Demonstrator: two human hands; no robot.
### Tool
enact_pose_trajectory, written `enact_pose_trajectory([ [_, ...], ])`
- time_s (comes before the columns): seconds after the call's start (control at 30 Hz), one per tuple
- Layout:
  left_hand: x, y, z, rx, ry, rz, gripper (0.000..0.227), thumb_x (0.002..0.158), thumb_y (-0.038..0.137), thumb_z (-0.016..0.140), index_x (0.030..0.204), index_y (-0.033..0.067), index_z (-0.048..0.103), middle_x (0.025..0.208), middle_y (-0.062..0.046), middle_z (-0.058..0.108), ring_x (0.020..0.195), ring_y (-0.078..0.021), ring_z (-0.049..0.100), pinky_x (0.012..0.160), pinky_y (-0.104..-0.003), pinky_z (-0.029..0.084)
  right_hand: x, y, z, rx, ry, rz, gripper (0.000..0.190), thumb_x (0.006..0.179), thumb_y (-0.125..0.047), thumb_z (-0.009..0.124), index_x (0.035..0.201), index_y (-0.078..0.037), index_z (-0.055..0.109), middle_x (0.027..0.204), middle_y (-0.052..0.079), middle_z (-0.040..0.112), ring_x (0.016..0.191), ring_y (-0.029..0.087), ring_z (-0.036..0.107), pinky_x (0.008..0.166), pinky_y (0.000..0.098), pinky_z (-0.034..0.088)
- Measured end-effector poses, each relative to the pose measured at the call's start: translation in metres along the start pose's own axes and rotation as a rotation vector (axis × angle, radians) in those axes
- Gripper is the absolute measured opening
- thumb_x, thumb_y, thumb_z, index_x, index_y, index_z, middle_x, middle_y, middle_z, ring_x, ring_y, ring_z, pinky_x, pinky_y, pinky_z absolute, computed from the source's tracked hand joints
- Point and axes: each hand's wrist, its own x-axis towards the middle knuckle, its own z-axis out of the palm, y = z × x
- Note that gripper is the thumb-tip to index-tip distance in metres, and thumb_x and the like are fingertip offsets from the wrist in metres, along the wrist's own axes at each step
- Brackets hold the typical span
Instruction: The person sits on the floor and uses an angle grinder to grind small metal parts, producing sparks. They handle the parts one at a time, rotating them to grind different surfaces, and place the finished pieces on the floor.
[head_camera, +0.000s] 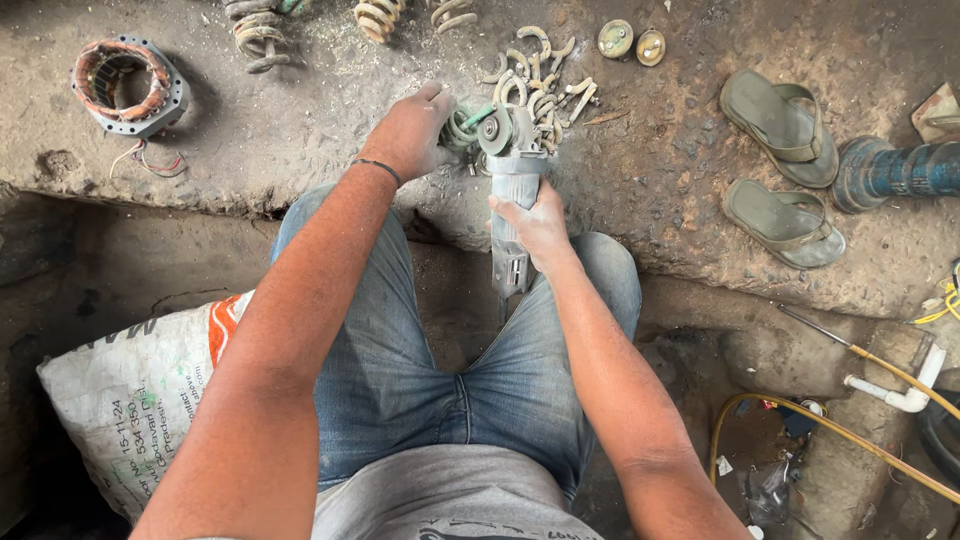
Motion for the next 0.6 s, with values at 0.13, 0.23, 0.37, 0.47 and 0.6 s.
enact_pose_trajectory([
  [0.13, -0.002, 0.000, 0.000, 0.036, -0.006, 0.001, 0.057, 0.068, 0.022, 0.092, 0.110, 0.0006, 0.060, 0.115, -0.018, 0.060, 0.106, -0.0408, 0.065, 0.090, -0.048, 0.054, -0.001, 0.003, 0.001, -0.028, 0.018, 0.032, 0.054, 0.080, -0.013, 0.079, 0.125, 0.001, 0.054, 0.101, 0.013, 0.069, 0.074, 0.024, 0.076, 0.064, 0.0370, 0.064],
  [0.23, -0.002, 0.000, -0.001, 0.031, 0.029, 0.049, 0.057, 0.066, 0.019, 0.092, 0.110, 0.0009, 0.061, 0.115, -0.018, 0.061, 0.105, -0.0411, 0.065, 0.088, -0.048, 0.054, 0.001, 0.005, 0.002, -0.233, 0.065, -0.100, 0.050, 0.082, -0.011, 0.083, 0.124, 0.000, 0.060, 0.108, 0.011, 0.072, 0.092, 0.019, 0.072, 0.079, 0.0329, 0.060],
  [0.37, -0.001, -0.001, -0.003, 0.005, 0.004, 0.002, 0.055, 0.066, 0.024, 0.094, 0.104, 0.0003, 0.061, 0.112, -0.016, 0.062, 0.106, -0.0396, 0.065, 0.091, -0.047, 0.055, 0.001, 0.010, 0.004, -0.159, 0.049, -0.021, 0.048, 0.080, -0.013, 0.082, 0.122, -0.003, 0.060, 0.106, 0.007, 0.071, 0.090, 0.016, 0.071, 0.078, 0.0321, 0.060],
  [0.47, 0.000, -0.001, 0.000, 0.002, -0.006, -0.025, 0.056, 0.066, 0.024, 0.095, 0.104, 0.0008, 0.062, 0.111, -0.016, 0.062, 0.105, -0.0384, 0.066, 0.090, -0.046, 0.055, 0.002, 0.014, 0.002, -0.151, 0.025, -0.033, 0.047, 0.082, -0.012, 0.081, 0.123, -0.003, 0.060, 0.105, 0.007, 0.071, 0.090, 0.016, 0.071, 0.077, 0.0320, 0.060],
  [0.6, 0.002, -0.005, 0.002, 0.003, 0.021, -0.019, 0.060, 0.062, 0.027, 0.096, 0.104, 0.0002, 0.063, 0.114, -0.017, 0.062, 0.103, -0.0391, 0.066, 0.089, -0.047, 0.054, 0.002, 0.014, 0.003, -0.148, -0.001, -0.080, 0.046, 0.084, -0.012, 0.082, 0.123, 0.000, 0.060, 0.106, 0.008, 0.071, 0.089, 0.017, 0.071, 0.076, 0.0324, 0.060],
])
